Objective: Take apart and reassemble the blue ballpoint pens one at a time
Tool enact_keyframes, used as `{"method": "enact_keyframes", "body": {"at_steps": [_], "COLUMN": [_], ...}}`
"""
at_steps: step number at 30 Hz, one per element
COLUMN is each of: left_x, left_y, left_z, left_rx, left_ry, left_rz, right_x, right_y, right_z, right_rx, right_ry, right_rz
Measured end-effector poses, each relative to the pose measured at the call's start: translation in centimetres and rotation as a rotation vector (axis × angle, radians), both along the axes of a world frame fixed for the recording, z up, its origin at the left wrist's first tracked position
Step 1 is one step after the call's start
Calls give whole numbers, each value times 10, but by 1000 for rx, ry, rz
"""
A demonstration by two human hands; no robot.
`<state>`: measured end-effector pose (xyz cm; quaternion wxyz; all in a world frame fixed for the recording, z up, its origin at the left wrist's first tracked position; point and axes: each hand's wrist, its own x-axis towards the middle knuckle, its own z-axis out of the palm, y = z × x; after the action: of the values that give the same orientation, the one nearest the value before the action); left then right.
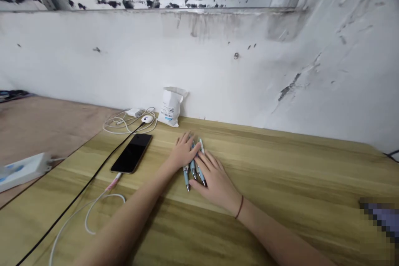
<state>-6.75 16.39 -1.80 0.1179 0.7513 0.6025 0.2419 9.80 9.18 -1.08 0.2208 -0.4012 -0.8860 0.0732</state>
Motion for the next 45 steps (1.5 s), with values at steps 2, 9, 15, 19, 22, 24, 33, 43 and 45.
{"method": "enact_keyframes", "body": {"at_steps": [2, 9, 15, 19, 22, 24, 33, 43, 45], "left_x": [-1, 5, 14, 9, 5, 3, 5, 7, 11], "left_y": [-3, -13, -9, -4, -1, 1, 1, 2, 1], "left_z": [4, 8, 2, 2, 3, 4, 2, 5, 8], "left_rx": [-52, -60, 29, -5, -26, -38, -25, 78, 61], "left_ry": [41, 61, 62, 110, 128, 129, 202, 146, 135], "left_rz": [7, -5, -12, -92, -150, -190, -307, -415, -376], "right_x": [2, 11, 9, 5, 7, 11, 19, 28, 26], "right_y": [1, 7, 5, -3, -10, -15, -17, -9, -10], "right_z": [-1, -9, -8, -10, -9, -5, 0, 3, 5], "right_rx": [2, 28, 14, -7, -40, -73, -21, -38, -36], "right_ry": [-14, 28, 65, 85, 98, 115, 127, 181, 162], "right_rz": [14, -84, -29, -56, -54, -41, -29, -4, -16]}}
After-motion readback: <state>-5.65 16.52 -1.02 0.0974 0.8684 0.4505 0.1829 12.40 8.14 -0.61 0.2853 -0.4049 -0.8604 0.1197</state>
